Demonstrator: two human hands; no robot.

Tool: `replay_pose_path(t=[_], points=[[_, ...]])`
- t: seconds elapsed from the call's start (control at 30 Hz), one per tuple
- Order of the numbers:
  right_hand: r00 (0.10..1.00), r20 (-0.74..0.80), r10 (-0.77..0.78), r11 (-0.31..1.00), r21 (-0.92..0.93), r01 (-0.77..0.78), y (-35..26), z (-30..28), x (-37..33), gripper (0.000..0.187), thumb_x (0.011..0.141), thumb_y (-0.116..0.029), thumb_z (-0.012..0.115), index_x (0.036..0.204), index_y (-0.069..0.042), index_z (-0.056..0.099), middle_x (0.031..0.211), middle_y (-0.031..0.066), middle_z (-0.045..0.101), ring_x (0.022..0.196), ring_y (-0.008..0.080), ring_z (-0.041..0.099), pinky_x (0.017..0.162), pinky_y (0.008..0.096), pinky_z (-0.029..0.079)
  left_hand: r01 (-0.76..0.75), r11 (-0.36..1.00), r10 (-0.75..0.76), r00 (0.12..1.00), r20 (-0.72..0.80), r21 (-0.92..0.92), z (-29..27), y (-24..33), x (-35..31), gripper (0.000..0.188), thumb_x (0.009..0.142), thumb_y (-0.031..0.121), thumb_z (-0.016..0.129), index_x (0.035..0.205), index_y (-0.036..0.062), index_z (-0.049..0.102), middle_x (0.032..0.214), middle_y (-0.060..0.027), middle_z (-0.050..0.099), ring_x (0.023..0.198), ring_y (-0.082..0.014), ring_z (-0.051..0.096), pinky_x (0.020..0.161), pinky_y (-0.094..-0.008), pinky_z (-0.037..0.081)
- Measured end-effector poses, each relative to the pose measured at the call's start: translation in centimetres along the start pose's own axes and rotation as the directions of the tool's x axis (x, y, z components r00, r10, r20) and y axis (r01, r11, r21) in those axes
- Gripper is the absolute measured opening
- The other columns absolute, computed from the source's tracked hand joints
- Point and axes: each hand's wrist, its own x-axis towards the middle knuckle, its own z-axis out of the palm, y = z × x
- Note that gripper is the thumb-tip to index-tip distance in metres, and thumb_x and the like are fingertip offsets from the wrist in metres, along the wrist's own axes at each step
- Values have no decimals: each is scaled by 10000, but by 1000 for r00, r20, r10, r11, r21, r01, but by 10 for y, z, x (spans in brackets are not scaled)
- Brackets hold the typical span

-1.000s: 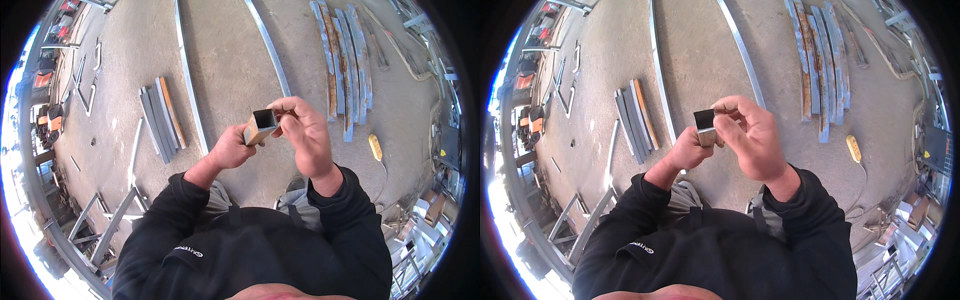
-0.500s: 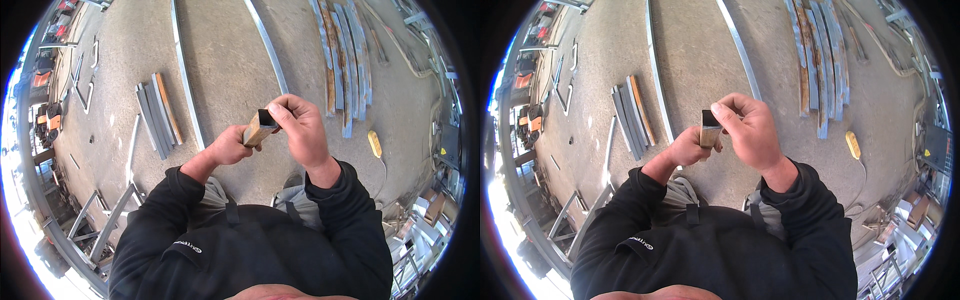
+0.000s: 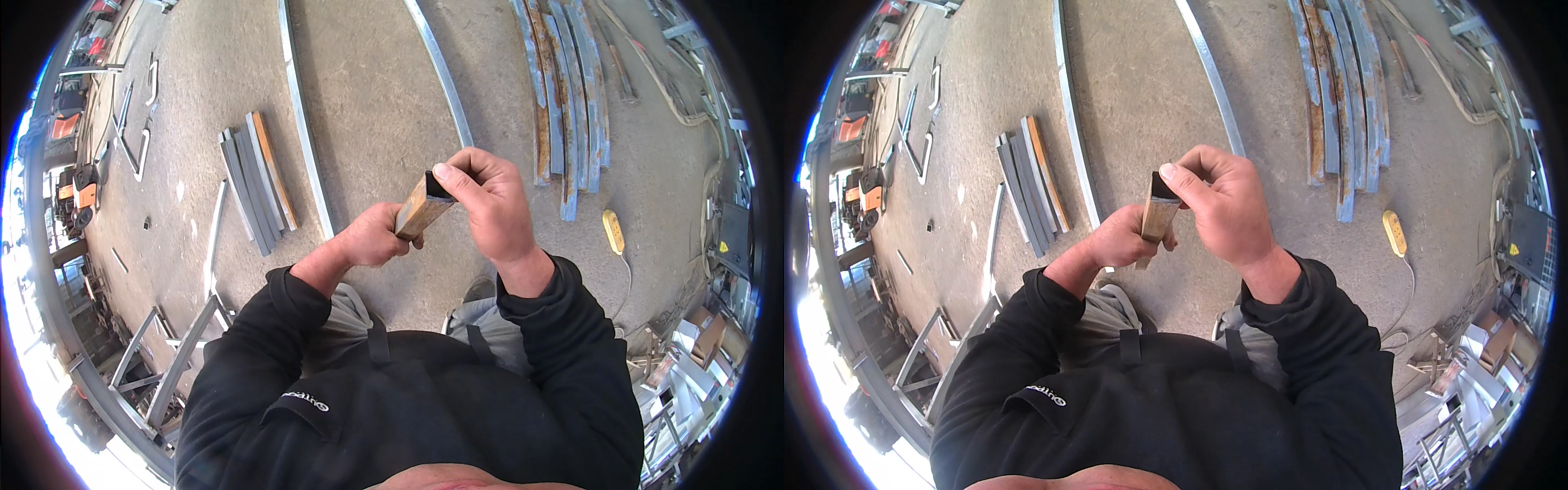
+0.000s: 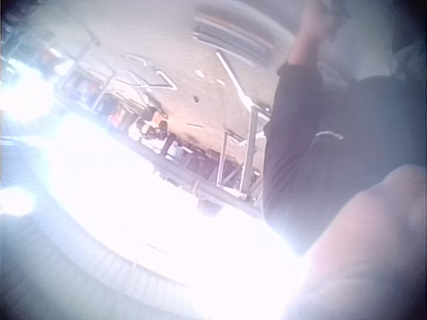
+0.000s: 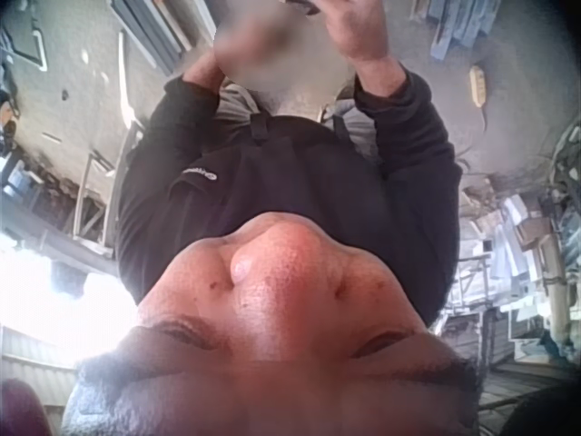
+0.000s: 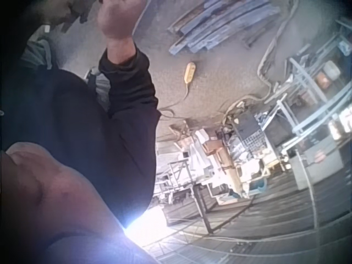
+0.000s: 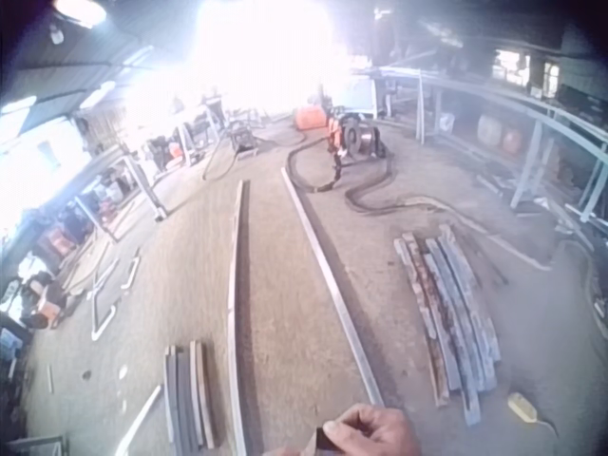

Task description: The person selects square metal tubes from a pile, carries them to a chop saw, and cuts them into shorter pieces. The person handles the tubes by hand and operates the saw to produce multiple cut sections.

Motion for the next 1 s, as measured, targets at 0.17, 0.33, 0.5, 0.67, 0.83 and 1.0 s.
replay_pose_path(t=[0.17, 0.33, 0.5, 0.67, 0.83, 1.0], points=[[1000, 7, -6, 1000, 3, 6, 5, 1, 3, 243, 1041, -183, 706, 884, 2, 710, 779, 21, 696, 717, 65, 607, 652, 259, 493, 46, 996, -42, 998, -51, 75, 2, -1, -1, 237, 747, -45, 650, 954, 36, 731, 869, -44, 738, 848, -174, 686, 826, -337, 551], [1000, -11, 24, 1000, 5, -24, 7, -2, 4, 244, 1049, -194, 698, 886, -14, 710, 777, 6, 685, 726, 73, 614, 679, 262, 504, 61, 994, -57, 997, -46, 93, 1, 0, 0, 245, 740, -46, 641, 959, 22, 728, 911, -57, 747, 891, -189, 697, 860, -352, 551], [999, -28, 37, 999, 33, -36, 8, -2, 3, 248, 1056, -213, 691, 893, -28, 708, 799, -3, 671, 737, 75, 610, 683, 264, 501, 116, 973, -106, 993, -59, 201, -2, 9, 1, 217, 752, -12, 652, 938, 43, 750, 902, -57, 756, 903, -189, 711, 867, -352, 550], [1000, 25, 16, 999, -30, -15, 5, -9, 1, 196, 1065, -175, 659, 939, -29, 697, 851, -11, 664, 782, 63, 590, 721, 255, 477, 114, 970, -93, 990, -103, 217, 0, 17, -1, 202, 763, 10, 706, 952, 55, 762, 876, -66, 769, 838, -197, 720, 797, -357, 559], [1000, 13, -28, 998, -62, 29, 7, -11, -1, 175, 1064, -134, 648, 930, -29, 689, 839, -40, 624, 789, 37, 537, 738, 240, 432, 84, 961, -52, 991, -126, 262, 2, 16, 0, 239, 776, 31, 759, 1014, 46, 755, 904, -87, 782, 875, -226, 737, 814, -371, 565], [999, 7, -35, 999, -34, 35, 10, -11, -2, 159, 1067, -118, 641, 943, -32, 690, 852, -46, 617, 808, 35, 522, 749, 232, 408, 84, 949, -44, 989, -138, 303, 6, 13, 1, 256, 782, 57, 784, 1036, 52, 754, 933, -132, 785, 908, -266, 751, 829, -393, 567]])
